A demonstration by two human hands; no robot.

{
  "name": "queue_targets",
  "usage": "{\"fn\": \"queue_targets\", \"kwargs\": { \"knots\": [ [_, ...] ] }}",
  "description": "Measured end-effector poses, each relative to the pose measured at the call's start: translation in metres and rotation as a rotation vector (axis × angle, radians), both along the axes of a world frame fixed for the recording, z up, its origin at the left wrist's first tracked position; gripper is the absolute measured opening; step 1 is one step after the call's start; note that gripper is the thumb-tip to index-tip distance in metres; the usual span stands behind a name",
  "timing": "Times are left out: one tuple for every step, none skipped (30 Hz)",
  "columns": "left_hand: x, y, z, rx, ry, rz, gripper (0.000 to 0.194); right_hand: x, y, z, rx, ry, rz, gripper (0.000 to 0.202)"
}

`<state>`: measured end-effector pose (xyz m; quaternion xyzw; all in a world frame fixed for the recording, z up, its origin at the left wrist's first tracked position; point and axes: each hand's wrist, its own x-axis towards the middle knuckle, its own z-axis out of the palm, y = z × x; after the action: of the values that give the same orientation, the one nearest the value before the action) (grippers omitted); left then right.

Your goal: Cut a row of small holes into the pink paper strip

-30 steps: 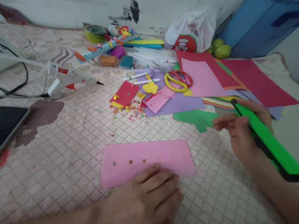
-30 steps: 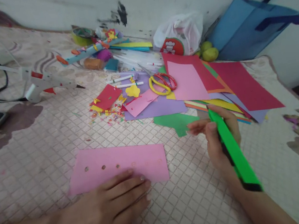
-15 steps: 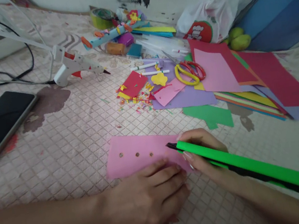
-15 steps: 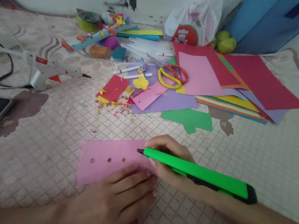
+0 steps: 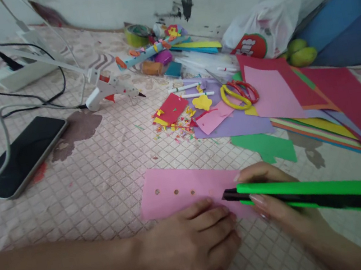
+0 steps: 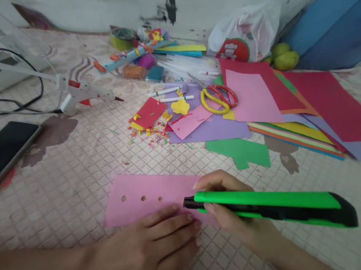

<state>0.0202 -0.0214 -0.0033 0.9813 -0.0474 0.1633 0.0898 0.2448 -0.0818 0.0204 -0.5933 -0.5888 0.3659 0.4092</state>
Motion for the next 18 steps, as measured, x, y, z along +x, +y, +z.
{"fn": "queue_targets", "kwargs": {
  "knots": [
    [0.000, 0.000, 0.000, -0.002, -0.003, 0.004, 0.040, 0.001, -0.002, 0.000, -0.001, -0.015, -0.025, 0.014],
    [0.000, 0.000, 0.000, -0.001, -0.005, 0.004, 0.041, 0.003, -0.003, -0.001, 0.002, -0.027, -0.054, 0.012],
    [0.000, 0.000, 0.000, -0.001, -0.009, 0.006, 0.041, 0.004, -0.004, -0.002, -0.002, -0.030, -0.083, 0.010],
    [0.000, 0.000, 0.001, -0.002, -0.011, 0.007, 0.041, 0.006, -0.004, -0.003, -0.024, -0.016, -0.104, 0.008],
    [0.000, 0.000, 0.001, -0.004, -0.017, 0.009, 0.041, 0.008, -0.005, -0.005, -0.070, 0.018, -0.115, 0.007],
    [0.001, 0.000, 0.001, -0.008, -0.021, 0.011, 0.040, 0.010, -0.004, -0.006, -0.132, 0.070, -0.109, 0.008],
    [0.001, 0.000, 0.001, -0.012, -0.023, 0.012, 0.040, 0.011, -0.004, -0.008, -0.198, 0.132, -0.083, 0.012],
    [0.001, 0.000, 0.001, -0.016, -0.027, 0.012, 0.040, 0.012, -0.004, -0.009, -0.258, 0.192, -0.041, 0.017],
    [0.001, 0.000, 0.001, -0.017, -0.027, 0.012, 0.039, 0.012, -0.003, -0.009, -0.304, 0.249, 0.005, 0.023],
    [0.001, 0.000, 0.001, -0.016, -0.027, 0.009, 0.038, 0.012, -0.003, -0.009, -0.332, 0.301, 0.041, 0.029],
    [0.001, 0.000, 0.001, -0.015, -0.029, 0.007, 0.037, 0.011, -0.002, -0.010, -0.344, 0.351, 0.065, 0.032],
    [0.001, 0.000, 0.001, -0.014, -0.028, 0.004, 0.037, 0.009, -0.002, -0.010, -0.350, 0.396, 0.068, 0.032],
    [0.001, 0.000, 0.001, -0.014, -0.028, 0.003, 0.037, 0.008, -0.001, -0.010, -0.350, 0.437, 0.055, 0.030],
    [0.000, 0.000, 0.001, -0.014, -0.028, 0.001, 0.038, 0.007, -0.001, -0.011, -0.348, 0.469, 0.036, 0.027],
    [0.000, 0.000, 0.001, -0.013, -0.028, -0.003, 0.038, 0.006, -0.002, -0.013, -0.341, 0.489, 0.020, 0.025],
    [0.000, 0.000, 0.002, -0.013, -0.027, -0.006, 0.038, 0.005, -0.002, -0.014, -0.331, 0.491, 0.010, 0.024],
    [0.000, 0.000, 0.002, -0.012, -0.023, -0.005, 0.038, 0.005, -0.002, -0.016, -0.314, 0.474, 0.003, 0.025],
    [0.000, 0.000, 0.002, -0.012, -0.021, -0.005, 0.038, 0.005, -0.002, -0.016, -0.283, 0.442, 0.008, 0.026]
  ]
}}
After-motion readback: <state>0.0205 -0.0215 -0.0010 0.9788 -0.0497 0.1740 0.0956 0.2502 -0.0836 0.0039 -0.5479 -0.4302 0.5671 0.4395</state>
